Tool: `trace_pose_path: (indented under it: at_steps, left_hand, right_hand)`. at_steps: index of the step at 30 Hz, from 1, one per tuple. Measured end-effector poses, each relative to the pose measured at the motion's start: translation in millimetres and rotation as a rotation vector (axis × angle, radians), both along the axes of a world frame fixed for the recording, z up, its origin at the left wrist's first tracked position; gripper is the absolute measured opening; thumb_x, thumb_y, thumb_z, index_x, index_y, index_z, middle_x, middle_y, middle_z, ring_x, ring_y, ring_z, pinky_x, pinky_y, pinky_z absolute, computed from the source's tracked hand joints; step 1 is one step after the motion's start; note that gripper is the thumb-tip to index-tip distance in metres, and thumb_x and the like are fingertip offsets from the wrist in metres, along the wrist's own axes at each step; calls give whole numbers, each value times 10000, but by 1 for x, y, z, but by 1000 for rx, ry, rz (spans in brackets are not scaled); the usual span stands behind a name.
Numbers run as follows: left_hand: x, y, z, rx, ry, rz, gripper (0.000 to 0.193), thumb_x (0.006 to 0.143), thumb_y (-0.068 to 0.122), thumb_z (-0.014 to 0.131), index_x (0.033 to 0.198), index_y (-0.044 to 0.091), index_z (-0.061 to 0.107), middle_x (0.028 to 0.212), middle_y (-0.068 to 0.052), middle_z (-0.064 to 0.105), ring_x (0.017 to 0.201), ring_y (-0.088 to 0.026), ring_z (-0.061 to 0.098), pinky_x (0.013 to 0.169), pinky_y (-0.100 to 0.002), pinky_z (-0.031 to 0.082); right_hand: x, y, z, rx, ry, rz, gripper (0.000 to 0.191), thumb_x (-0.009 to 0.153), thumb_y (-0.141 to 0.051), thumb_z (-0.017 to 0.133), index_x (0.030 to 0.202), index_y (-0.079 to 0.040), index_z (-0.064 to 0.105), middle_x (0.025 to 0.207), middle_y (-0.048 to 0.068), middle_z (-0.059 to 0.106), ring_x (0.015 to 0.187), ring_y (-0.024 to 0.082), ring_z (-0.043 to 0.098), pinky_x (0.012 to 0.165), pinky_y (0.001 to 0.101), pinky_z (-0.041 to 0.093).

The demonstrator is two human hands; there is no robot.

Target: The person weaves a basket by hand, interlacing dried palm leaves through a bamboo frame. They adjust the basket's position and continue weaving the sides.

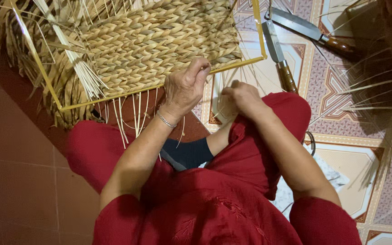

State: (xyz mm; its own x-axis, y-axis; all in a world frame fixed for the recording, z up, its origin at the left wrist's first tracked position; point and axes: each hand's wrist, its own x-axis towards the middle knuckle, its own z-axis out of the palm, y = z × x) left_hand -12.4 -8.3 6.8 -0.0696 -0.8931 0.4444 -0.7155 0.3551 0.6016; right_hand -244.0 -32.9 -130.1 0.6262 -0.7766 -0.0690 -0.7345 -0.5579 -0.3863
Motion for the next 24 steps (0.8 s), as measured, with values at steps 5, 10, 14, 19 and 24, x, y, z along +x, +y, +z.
trace_pose_path:
  at_steps: [5, 10, 14, 19, 24]
  left_hand:
    - [-1, 2, 6, 46, -4, 5, 64, 1033, 178, 636, 1082, 155, 603, 747, -68, 698, 677, -301, 695, 593, -444, 486]
    - [1, 2, 8, 38, -6, -17, 57, 1035, 181, 632, 1076, 155, 602, 792, -70, 709, 703, -291, 702, 611, -434, 501]
    - [3, 3, 8, 55, 14, -28, 55, 1040, 177, 633, 1082, 152, 607, 780, -72, 701, 704, -287, 704, 606, -431, 503]
    - [3, 1, 8, 62, 10, -32, 50, 1039, 177, 635, 1070, 145, 611, 767, -72, 695, 679, -277, 696, 586, -420, 496]
    - [2, -1, 11, 45, 1, -23, 36, 1032, 168, 636, 1046, 142, 616, 733, -66, 684, 649, -262, 696, 578, -424, 489]
  right_hand:
    - [23, -22, -18, -279, 263, 75, 531, 668, -74, 698, 1189, -166, 732, 1203, 120, 646, 944, 321, 684, 640, 409, 587]
    - [22, -40, -26, -180, 295, 67, 192, 879, -235, 671, 1050, -191, 745, 1161, 147, 639, 994, 329, 661, 720, 470, 562]
    - [2, -39, -28, -126, 241, 117, 130, 1028, -197, 626, 1101, -178, 731, 1253, 96, 650, 1130, 295, 661, 842, 431, 566]
    - [-5, -42, -22, -190, -206, 74, 273, 869, -177, 717, 1138, -172, 757, 1117, 95, 727, 997, 312, 691, 796, 415, 577]
    - [-1, -39, 4, 194, -494, -318, 210, 924, -86, 743, 1128, -128, 769, 941, 96, 758, 781, 270, 708, 681, 391, 549]
